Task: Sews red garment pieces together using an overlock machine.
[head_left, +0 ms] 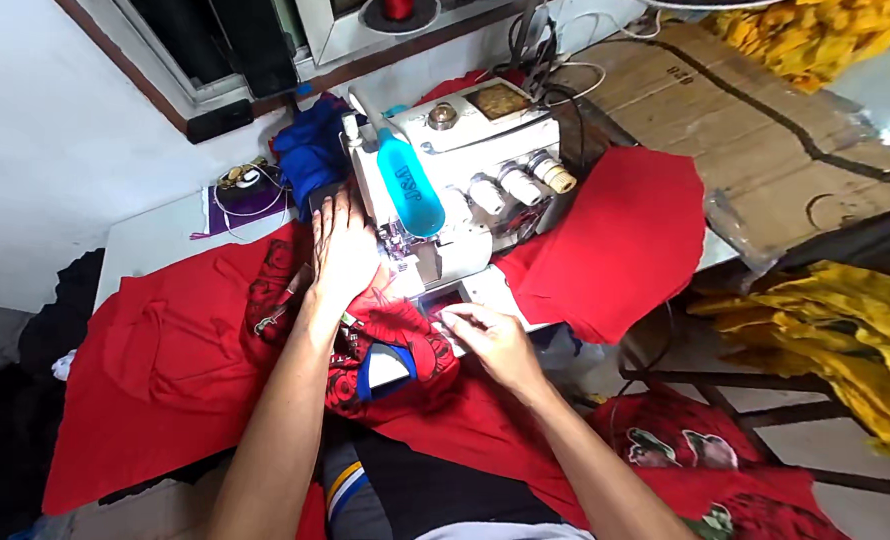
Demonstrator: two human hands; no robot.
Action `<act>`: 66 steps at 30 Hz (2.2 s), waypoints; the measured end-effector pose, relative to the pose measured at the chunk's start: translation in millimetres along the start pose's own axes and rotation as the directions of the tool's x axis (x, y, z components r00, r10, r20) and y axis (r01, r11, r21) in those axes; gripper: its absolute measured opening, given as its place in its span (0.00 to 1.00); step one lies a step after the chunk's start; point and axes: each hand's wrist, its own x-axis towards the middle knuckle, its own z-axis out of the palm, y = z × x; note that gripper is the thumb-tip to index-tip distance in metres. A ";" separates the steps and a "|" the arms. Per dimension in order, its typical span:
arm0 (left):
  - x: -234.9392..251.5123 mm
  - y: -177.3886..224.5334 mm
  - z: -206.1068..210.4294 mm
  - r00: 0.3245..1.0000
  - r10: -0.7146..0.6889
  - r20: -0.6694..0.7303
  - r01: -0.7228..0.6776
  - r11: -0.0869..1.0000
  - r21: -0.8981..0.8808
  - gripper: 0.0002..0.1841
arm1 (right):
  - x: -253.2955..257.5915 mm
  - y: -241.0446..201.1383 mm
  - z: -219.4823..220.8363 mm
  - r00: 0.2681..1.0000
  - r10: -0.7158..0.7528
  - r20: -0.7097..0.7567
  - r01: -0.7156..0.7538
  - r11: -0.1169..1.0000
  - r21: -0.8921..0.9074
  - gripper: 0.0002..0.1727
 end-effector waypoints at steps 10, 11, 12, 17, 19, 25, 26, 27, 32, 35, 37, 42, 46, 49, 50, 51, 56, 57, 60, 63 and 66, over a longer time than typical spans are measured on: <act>-32.2 12.4 -11.8 0.799 -0.161 -0.579 0.070 0.982 -0.176 0.18 | -30.5 29.8 -113.7 0.553 0.513 -0.656 -0.353 0.858 0.373 0.30; -47.5 27.4 -16.2 0.771 -0.183 -0.610 0.067 0.976 -0.207 0.18 | -30.2 30.4 -111.7 0.516 0.603 -0.608 -0.327 0.795 0.511 0.27; -63.9 50.0 -14.3 0.774 -0.152 -0.614 0.001 0.971 -0.238 0.17 | -30.7 30.3 -108.6 0.503 0.659 -0.559 -0.298 0.740 0.604 0.24; -94.9 192.9 91.0 0.892 0.404 -0.205 -0.452 0.819 -0.352 0.11 | -25.2 15.0 -100.8 0.473 0.707 -0.526 -0.280 0.686 0.671 0.25; -81.5 216.7 127.4 0.854 0.508 -0.110 -0.514 0.794 -0.324 0.20 | -26.0 8.2 -101.2 0.452 0.715 -0.533 -0.287 0.683 0.672 0.24; -50.5 215.3 121.6 0.767 0.623 -0.152 -0.633 0.699 -0.332 0.06 | -41.8 18.5 -104.6 0.524 0.692 -0.496 -0.227 0.675 0.702 0.22; -45.5 213.6 117.8 0.781 0.612 -0.128 -0.609 0.698 -0.377 0.03 | -41.8 20.8 -104.0 0.531 0.689 -0.493 -0.226 0.676 0.702 0.21; -40.9 212.8 113.0 0.806 0.584 -0.091 -0.562 0.708 -0.428 0.03 | -41.5 22.4 -104.0 0.535 0.688 -0.491 -0.229 0.677 0.699 0.21; -27.7 207.1 106.2 0.880 0.454 0.136 -0.270 0.716 -0.644 0.04 | -41.1 26.5 -107.7 0.556 0.686 -0.470 -0.249 0.677 0.693 0.20; -23.3 198.8 90.1 0.847 0.477 0.235 -0.202 0.697 -0.689 0.06 | -40.6 27.5 -105.2 0.573 0.676 -0.463 -0.226 0.674 0.704 0.18; -20.1 198.8 84.6 0.868 0.411 0.278 -0.126 0.725 -0.677 0.07 | -37.1 27.3 -103.0 0.566 0.687 -0.455 -0.222 0.659 0.718 0.20; -16.3 205.7 86.5 0.894 0.330 0.302 -0.059 0.757 -0.651 0.06 | -34.2 26.7 -102.4 0.565 0.697 -0.442 -0.223 0.645 0.731 0.18; -17.8 209.1 92.9 0.895 0.334 0.295 -0.081 0.772 -0.630 0.09 | -30.4 24.0 -104.1 0.563 0.707 -0.427 -0.222 0.628 0.746 0.22; -14.8 204.9 92.9 0.862 0.396 0.316 -0.096 0.740 -0.666 0.10 | -27.5 25.3 -102.0 0.565 0.698 -0.441 -0.226 0.645 0.730 0.22; -13.2 202.1 92.5 0.849 0.422 0.317 -0.105 0.723 -0.682 0.10 | -27.0 26.7 -100.9 0.567 0.692 -0.447 -0.228 0.653 0.722 0.22; -11.5 199.7 92.0 0.836 0.440 0.327 -0.101 0.710 -0.697 0.10 | -26.5 28.1 -99.9 0.567 0.684 -0.459 -0.224 0.664 0.713 0.22; -5.8 200.7 96.8 0.818 0.417 0.397 -0.049 0.737 -0.674 0.12 | -27.0 33.1 -102.6 0.578 0.665 -0.474 -0.210 0.682 0.701 0.22; -6.9 201.6 99.0 0.836 0.388 0.388 -0.039 0.748 -0.662 0.13 | -27.2 33.9 -103.2 0.581 0.666 -0.469 -0.208 0.678 0.705 0.24; -12.0 202.9 104.7 0.904 0.250 0.346 0.047 0.747 -0.663 0.11 | -27.6 34.9 -103.9 0.587 0.659 -0.470 -0.202 0.682 0.703 0.25; -13.2 200.4 110.4 0.907 0.173 0.383 0.152 0.714 -0.684 0.08 | -25.4 35.0 -102.8 0.570 0.668 -0.479 -0.210 0.682 0.700 0.25; 0.8 204.2 107.0 0.862 0.171 0.476 0.189 0.764 -0.617 0.10 | -22.9 34.9 -102.1 0.575 0.653 -0.493 -0.202 0.697 0.688 0.26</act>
